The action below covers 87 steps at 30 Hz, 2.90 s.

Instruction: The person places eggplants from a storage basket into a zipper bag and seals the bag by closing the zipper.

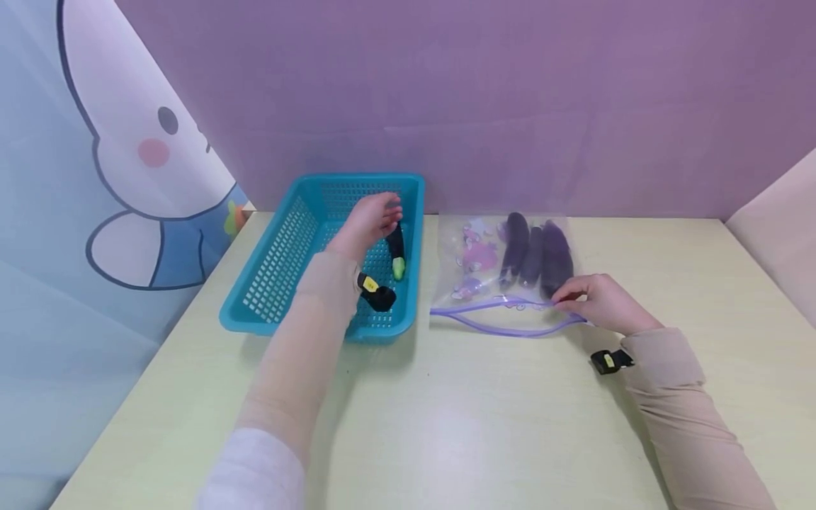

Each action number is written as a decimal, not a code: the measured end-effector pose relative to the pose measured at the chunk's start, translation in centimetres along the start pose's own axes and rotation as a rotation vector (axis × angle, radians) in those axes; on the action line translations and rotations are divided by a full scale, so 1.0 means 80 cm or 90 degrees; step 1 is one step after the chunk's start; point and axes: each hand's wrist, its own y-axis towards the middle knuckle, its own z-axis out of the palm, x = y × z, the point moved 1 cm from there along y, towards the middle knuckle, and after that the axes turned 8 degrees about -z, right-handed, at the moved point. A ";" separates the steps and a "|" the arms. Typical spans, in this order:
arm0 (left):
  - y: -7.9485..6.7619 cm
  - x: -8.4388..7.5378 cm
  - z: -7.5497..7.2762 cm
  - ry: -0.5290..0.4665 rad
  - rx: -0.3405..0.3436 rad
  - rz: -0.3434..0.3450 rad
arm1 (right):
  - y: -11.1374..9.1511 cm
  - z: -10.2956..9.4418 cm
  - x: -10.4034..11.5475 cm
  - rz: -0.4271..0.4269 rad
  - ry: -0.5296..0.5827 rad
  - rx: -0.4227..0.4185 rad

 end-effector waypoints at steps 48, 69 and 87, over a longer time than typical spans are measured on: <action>0.052 0.032 -0.033 0.363 -0.184 -0.012 | -0.002 0.000 -0.001 0.019 0.011 0.009; 0.062 0.043 -0.027 0.474 -0.121 -0.040 | 0.000 -0.001 0.000 0.009 0.009 0.015; 0.085 0.043 -0.023 0.457 -0.097 -0.070 | 0.000 -0.001 -0.002 0.013 0.016 0.019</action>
